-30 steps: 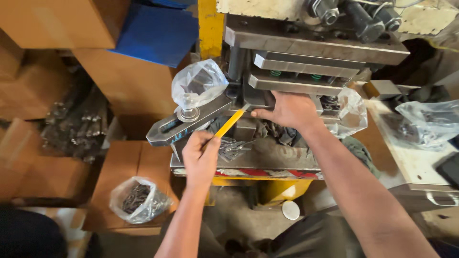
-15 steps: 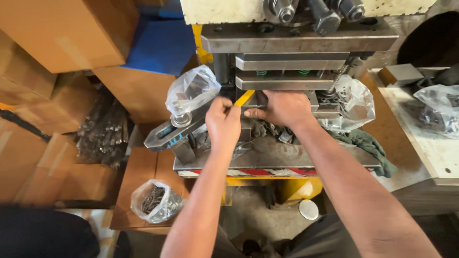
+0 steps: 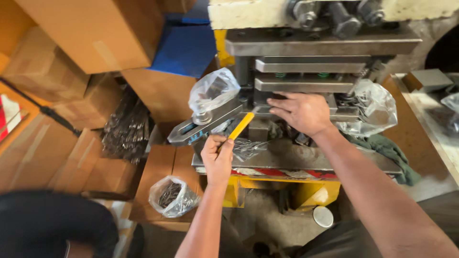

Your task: The person repeatedly places small metal pieces into a press machine, uses a yellow-handled tool to adjust or clear the mechanism, and removes processed pieces. The cycle repeats continuously with the same handling pattern.

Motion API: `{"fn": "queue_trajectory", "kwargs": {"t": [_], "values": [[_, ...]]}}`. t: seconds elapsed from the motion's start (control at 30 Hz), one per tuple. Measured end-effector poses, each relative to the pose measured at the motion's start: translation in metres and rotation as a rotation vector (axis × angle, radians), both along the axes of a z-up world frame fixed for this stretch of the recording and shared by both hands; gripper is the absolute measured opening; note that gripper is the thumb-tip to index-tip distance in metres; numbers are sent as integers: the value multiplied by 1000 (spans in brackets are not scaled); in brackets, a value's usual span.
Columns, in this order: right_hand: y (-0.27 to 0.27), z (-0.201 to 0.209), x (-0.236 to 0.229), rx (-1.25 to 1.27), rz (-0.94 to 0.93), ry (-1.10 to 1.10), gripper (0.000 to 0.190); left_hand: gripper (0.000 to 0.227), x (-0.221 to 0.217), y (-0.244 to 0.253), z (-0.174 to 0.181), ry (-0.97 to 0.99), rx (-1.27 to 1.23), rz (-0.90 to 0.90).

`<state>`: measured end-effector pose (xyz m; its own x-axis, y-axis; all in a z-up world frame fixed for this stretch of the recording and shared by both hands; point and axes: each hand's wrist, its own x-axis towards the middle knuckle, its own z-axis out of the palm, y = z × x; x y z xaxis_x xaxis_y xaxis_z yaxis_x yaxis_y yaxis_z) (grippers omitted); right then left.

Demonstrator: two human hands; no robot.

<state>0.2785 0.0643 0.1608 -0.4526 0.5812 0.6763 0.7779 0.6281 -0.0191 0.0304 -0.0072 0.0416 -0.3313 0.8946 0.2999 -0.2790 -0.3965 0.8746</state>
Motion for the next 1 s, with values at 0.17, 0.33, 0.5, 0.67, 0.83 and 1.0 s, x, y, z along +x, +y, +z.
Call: {"fn": "queue_trajectory", "kwargs": {"t": [0.17,0.33,0.5,0.67,0.83,1.0], "values": [[-31,8,-28,263,8,122,10,9,-24,9,-27,-81,-14,-151],[-51,22,-90,290,130,213,10,9,-22,18,-46,98,40,-201],[-24,49,-138,292,78,55,20,10,-25,11,-41,121,29,-197],[-31,31,-115,264,156,11,21,10,-30,12,-41,114,18,-215],[-36,13,-39,219,-12,-97,52,8,-27,11,-39,140,12,-208],[-6,24,-4,-72,-302,-256,90,8,-19,-1,-7,-260,-43,-207]]}}
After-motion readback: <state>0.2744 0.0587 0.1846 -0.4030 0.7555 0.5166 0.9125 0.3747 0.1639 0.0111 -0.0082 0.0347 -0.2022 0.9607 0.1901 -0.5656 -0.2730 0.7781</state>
